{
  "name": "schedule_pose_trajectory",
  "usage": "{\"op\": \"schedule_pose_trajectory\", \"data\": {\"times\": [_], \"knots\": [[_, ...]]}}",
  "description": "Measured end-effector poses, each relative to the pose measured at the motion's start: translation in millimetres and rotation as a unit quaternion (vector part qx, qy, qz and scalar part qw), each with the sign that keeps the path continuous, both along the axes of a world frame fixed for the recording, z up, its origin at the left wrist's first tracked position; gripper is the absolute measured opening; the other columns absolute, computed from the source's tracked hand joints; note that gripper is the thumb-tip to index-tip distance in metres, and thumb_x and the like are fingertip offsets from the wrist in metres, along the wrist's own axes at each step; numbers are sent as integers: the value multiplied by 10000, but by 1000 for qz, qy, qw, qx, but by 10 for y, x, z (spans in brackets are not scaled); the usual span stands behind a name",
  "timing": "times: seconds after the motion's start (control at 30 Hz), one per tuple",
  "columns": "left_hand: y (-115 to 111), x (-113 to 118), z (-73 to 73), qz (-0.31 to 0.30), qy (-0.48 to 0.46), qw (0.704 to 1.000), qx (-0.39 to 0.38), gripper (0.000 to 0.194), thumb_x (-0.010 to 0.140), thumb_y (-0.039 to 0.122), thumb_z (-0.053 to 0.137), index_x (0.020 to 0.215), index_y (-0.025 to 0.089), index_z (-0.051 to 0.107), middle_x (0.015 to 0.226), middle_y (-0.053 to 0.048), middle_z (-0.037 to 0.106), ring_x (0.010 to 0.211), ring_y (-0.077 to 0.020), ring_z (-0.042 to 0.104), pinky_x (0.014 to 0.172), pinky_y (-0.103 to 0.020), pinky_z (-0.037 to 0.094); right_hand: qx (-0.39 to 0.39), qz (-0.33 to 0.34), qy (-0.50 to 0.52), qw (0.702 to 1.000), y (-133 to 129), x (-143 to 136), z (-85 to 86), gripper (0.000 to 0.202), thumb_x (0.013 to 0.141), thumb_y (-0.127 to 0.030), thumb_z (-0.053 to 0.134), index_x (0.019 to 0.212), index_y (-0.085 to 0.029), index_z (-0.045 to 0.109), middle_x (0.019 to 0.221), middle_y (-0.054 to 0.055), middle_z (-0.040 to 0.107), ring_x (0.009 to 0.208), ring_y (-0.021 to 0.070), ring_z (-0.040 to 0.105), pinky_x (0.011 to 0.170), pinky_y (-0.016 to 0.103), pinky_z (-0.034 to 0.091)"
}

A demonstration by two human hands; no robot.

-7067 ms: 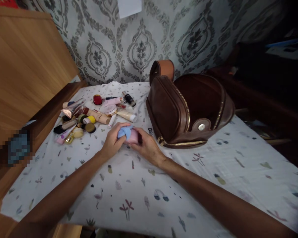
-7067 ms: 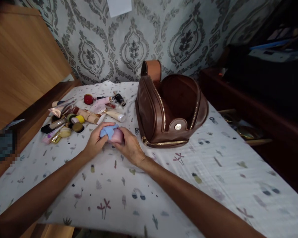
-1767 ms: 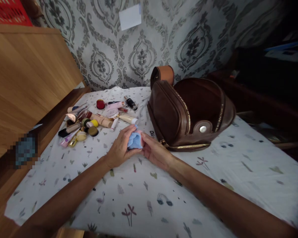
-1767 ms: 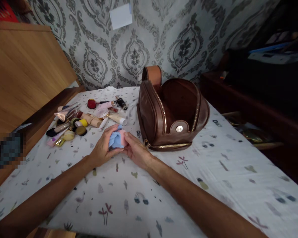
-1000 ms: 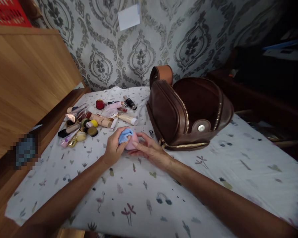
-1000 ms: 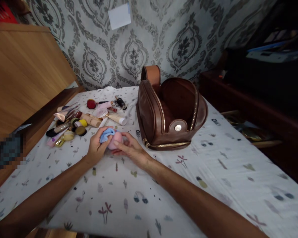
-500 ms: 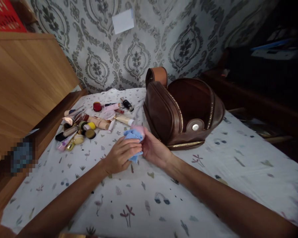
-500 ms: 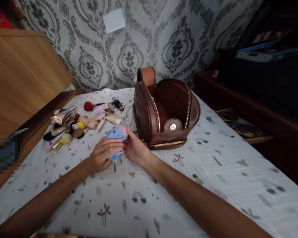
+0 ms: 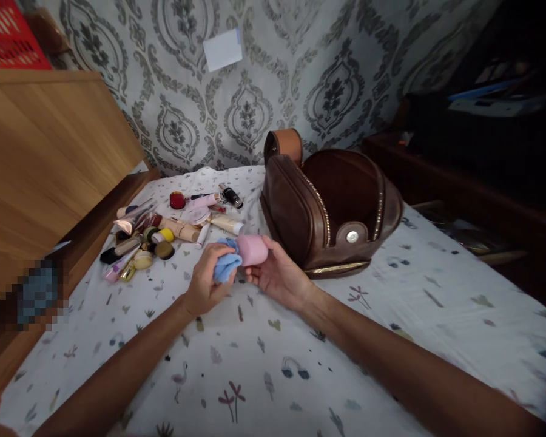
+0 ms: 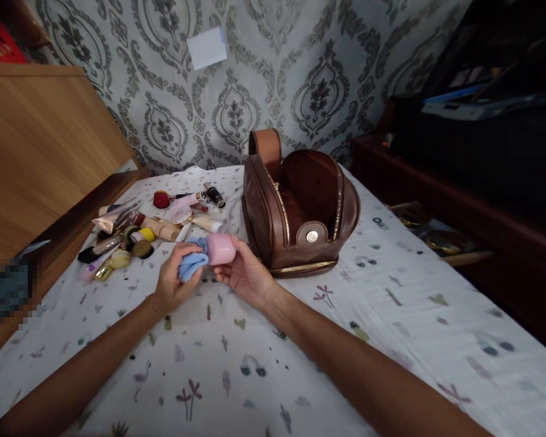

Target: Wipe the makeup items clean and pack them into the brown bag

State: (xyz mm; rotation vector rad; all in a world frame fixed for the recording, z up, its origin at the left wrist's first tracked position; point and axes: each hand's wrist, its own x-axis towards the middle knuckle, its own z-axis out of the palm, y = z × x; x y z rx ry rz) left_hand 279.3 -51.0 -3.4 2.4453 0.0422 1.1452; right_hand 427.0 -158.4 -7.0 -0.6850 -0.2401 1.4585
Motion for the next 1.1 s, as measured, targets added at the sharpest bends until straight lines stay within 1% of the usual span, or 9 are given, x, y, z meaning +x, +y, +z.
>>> {"op": "schedule_pose_trajectory", "data": {"times": [0.1, 0.27, 0.4, 0.47, 0.57, 0.67, 0.83, 0.93, 1.1], "knots": [[39, 8, -39, 48, 22, 997, -63, 479, 862, 298, 649, 1290, 202, 456, 1201, -115, 554, 1103, -245, 572, 955, -407, 497, 8, 0, -39, 999, -7, -27, -20, 291, 892, -466, 600, 916, -181, 653, 748, 7, 644, 628, 118, 575, 615, 216, 493], [67, 12, -101, 1, 94, 992, -87, 635, 837, 385, 699, 1376, 209, 411, 1300, -134, 537, 1188, -270, 556, 1016, -417, 472, 45, -26, -141, 989, 7, -74, -74, 377, 750, -501, 751, 888, -162, 663, 748, 3, 630, 681, 126, 578, 601, 219, 472], [58, 8, -127, 11, 97, 989, -107, 616, 840, 387, 696, 1369, 210, 434, 1311, -131, 555, 1198, -282, 567, 1020, -431, 474, 74, -65, -323, 941, -10, -47, -20, 412, 785, -513, 705, 999, -163, 664, 893, 36, 660, 768, 151, 608, 653, 250, 492], [52, 17, -130, 21, 95, 986, -136, 612, 840, 414, 690, 1358, 198, 447, 1313, -141, 566, 1194, -293, 579, 1017, -444, 480, 82, -97, -463, 877, -49, -25, 47, 428, 780, -452, 720, 1100, -179, 641, 1007, 58, 668, 880, 188, 628, 755, 298, 522], [34, 38, -126, 11, 69, 980, -186, 659, 811, 516, 692, 1337, 182, 479, 1322, -158, 580, 1204, -321, 581, 1025, -469, 479, 107, -141, -658, 732, -137, -10, 153, 555, 751, -379, 766, 1240, -196, 577, 1138, 97, 635, 1028, 255, 616, 907, 399, 522], [-3, 48, -120, -4, 56, 965, -254, 689, 732, 596, 730, 1254, 177, 569, 1231, -139, 652, 1138, -329, 623, 983, -464, 517, 152, -125, -770, 607, -220, -13, 234, 626, 800, -366, 742, 1341, -173, 495, 1186, 135, 595, 1085, 288, 604, 935, 436, 534], [-122, 63, -8, 75, 66, 933, -346, 380, 744, 474, 717, 961, 162, 696, 839, -60, 718, 823, -269, 686, 754, -402, 595, 197, -171, -839, 478, -322, 32, 422, 561, 911, -354, 607, 1397, -159, 405, 1244, 171, 563, 1170, 300, 560, 961, 442, 537], [-221, 148, 228, 59, 66, 941, -327, 266, 776, 437, 683, 839, 180, 703, 724, -29, 673, 739, -231, 657, 682, -355, 586, 209, -218, -836, 458, -411, 124, 623, 535, 928, -376, 575, 1382, -141, 418, 1216, 177, 573, 1128, 294, 580, 945, 428, 539], [-388, 461, 712, -12, 92, 961, -261, 313, 857, 449, 630, 696, 181, 624, 622, 15, 564, 586, -141, 525, 535, -238, 477, 169, -271, -806, 499, -593, 354, 951, 572, 891, -402, 609, 1379, -148, 451, 1125, 141, 593, 995, 272, 612, 863, 417, 555]]}}
